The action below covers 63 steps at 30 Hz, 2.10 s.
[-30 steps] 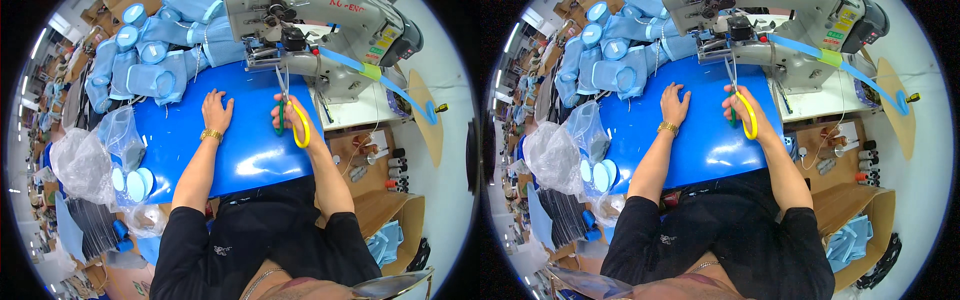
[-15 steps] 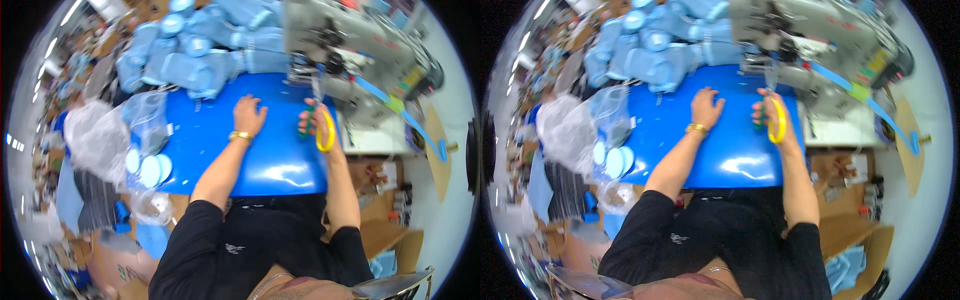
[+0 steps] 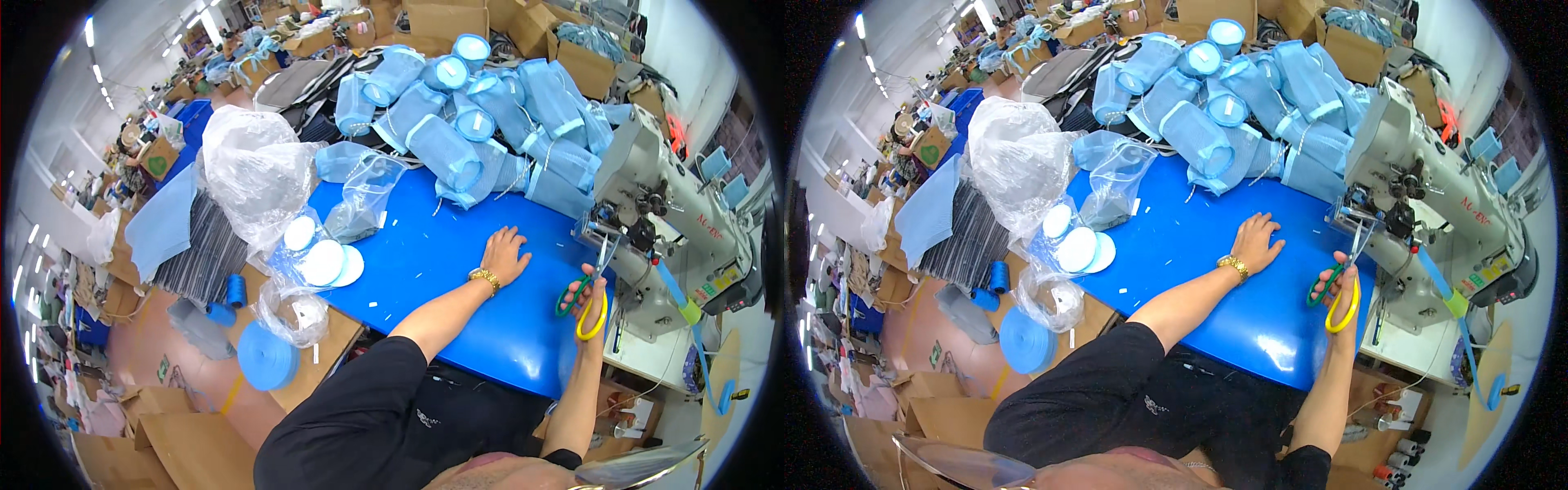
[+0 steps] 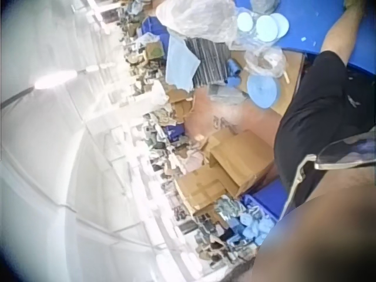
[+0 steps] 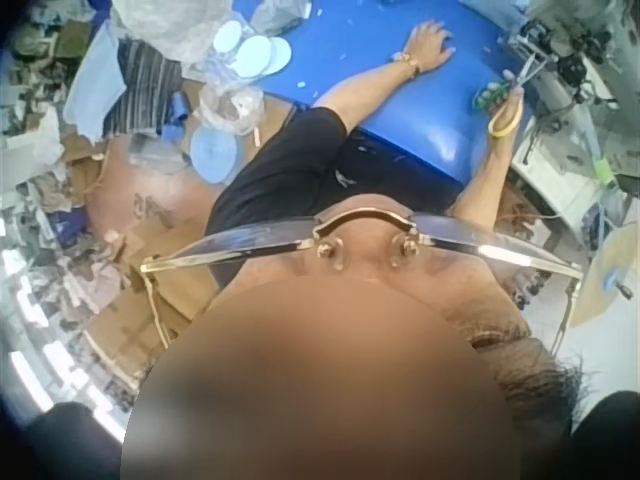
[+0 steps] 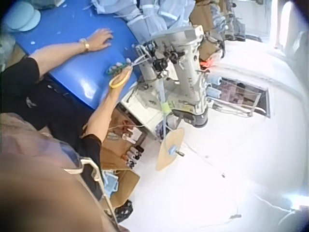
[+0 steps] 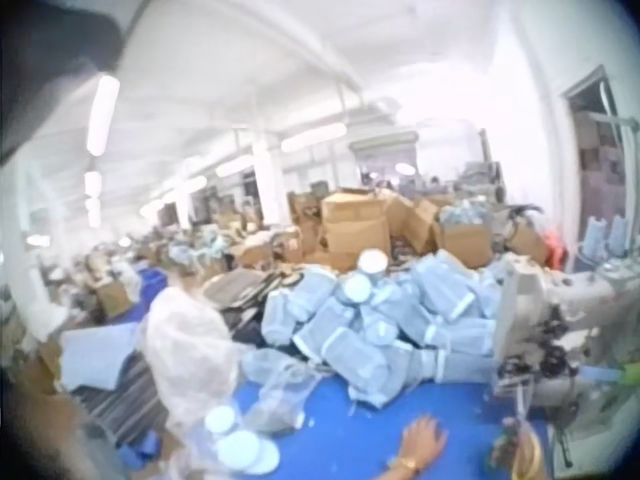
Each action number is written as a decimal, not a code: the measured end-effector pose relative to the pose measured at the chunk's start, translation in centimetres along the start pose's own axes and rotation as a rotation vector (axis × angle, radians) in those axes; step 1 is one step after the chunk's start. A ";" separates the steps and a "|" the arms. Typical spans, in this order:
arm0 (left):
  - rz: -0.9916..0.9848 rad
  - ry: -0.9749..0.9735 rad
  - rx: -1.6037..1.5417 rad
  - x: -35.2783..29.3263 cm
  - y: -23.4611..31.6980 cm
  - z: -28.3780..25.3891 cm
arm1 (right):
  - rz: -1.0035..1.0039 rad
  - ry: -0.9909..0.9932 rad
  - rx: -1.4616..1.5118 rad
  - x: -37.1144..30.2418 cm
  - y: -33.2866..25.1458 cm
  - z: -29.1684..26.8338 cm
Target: Sewing together mesh material and fabric circles using an industrial sewing machine and trimming with scissors.
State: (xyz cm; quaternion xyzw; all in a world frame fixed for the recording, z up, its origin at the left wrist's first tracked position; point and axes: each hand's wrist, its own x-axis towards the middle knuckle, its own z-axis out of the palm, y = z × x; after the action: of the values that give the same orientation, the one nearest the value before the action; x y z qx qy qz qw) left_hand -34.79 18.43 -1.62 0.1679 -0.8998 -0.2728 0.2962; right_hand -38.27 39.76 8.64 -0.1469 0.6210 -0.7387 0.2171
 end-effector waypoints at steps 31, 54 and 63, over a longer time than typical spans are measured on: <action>0.110 0.106 0.059 1.1 -2.0 -0.9 | -0.374 -0.143 -0.983 -7.0 -2.5 2.7; -0.052 0.077 -0.816 7.3 10.4 -2.3 | -0.616 0.420 -0.831 1.4 -9.8 -9.0; -0.059 -0.059 -0.844 8.0 9.8 -2.4 | -0.666 0.450 -1.109 5.3 -9.5 -11.3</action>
State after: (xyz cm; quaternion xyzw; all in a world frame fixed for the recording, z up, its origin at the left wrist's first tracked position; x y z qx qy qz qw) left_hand -40.82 21.50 9.34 0.0499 -0.7121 -0.6302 0.3053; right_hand -49.67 48.00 15.60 -0.2624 0.8591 -0.3515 -0.2636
